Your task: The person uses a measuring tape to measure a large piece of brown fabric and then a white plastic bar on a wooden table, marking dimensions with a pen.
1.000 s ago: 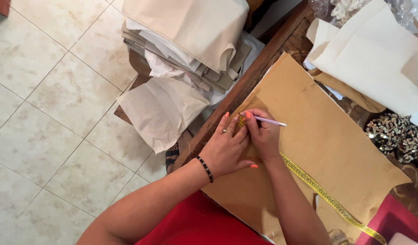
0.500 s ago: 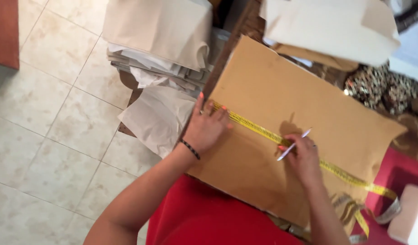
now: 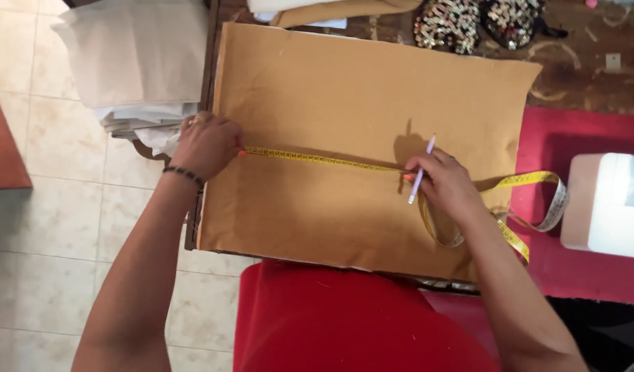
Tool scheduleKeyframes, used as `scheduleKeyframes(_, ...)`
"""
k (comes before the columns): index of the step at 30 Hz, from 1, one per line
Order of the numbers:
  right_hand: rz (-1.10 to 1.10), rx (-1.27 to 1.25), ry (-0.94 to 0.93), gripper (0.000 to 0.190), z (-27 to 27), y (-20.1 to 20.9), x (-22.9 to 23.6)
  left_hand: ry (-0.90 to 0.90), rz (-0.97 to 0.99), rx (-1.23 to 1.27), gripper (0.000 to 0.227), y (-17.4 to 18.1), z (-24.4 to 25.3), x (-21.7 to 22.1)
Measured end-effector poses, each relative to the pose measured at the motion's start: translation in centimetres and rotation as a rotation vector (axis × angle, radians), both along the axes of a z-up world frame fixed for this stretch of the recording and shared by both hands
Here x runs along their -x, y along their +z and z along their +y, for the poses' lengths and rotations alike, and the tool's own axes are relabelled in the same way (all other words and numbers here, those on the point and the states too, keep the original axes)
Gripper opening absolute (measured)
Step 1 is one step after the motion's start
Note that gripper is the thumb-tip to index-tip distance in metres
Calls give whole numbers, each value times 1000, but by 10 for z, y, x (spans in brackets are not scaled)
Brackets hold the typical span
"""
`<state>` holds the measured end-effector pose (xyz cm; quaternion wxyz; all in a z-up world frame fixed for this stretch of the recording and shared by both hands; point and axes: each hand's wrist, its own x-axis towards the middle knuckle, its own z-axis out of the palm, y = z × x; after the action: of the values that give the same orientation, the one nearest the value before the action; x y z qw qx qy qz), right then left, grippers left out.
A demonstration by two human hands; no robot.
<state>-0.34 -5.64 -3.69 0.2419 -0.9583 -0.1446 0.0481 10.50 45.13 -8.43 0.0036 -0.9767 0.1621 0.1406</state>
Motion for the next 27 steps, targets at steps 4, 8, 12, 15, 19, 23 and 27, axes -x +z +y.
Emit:
scheduleKeyframes(4, 100, -46, 46, 33, -40, 38, 42, 49, 89, 280, 13, 91, -12, 61)
scheduleKeyframes(8, 409, -51, -122, 37, -96, 53, 111, 344, 277, 585, 7, 107, -6, 141)
scheduleKeyframes(12, 424, -388, -274, 41, -153, 17, 176, 612, 291, 658, 9, 90, -6, 173)
scheduleKeyframes(15, 316, -495, -429, 32, -146, 6, 178, 619, 94, 678, 30, 63, -3, 171)
scheduleKeyframes(19, 239, -263, -333, 33, -121, 18, 155, 342, -457, 110, 60, 23, -27, 194)
scheduleKeyframes(23, 147, -250, -252, 33, -126, 1, 158, 103, -504, 88, 70, 31, -72, 241)
scheduleKeyframes(27, 208, -396, -277, 29, -127, -5, 160, 210, -484, 157, 91, 31, -63, 253)
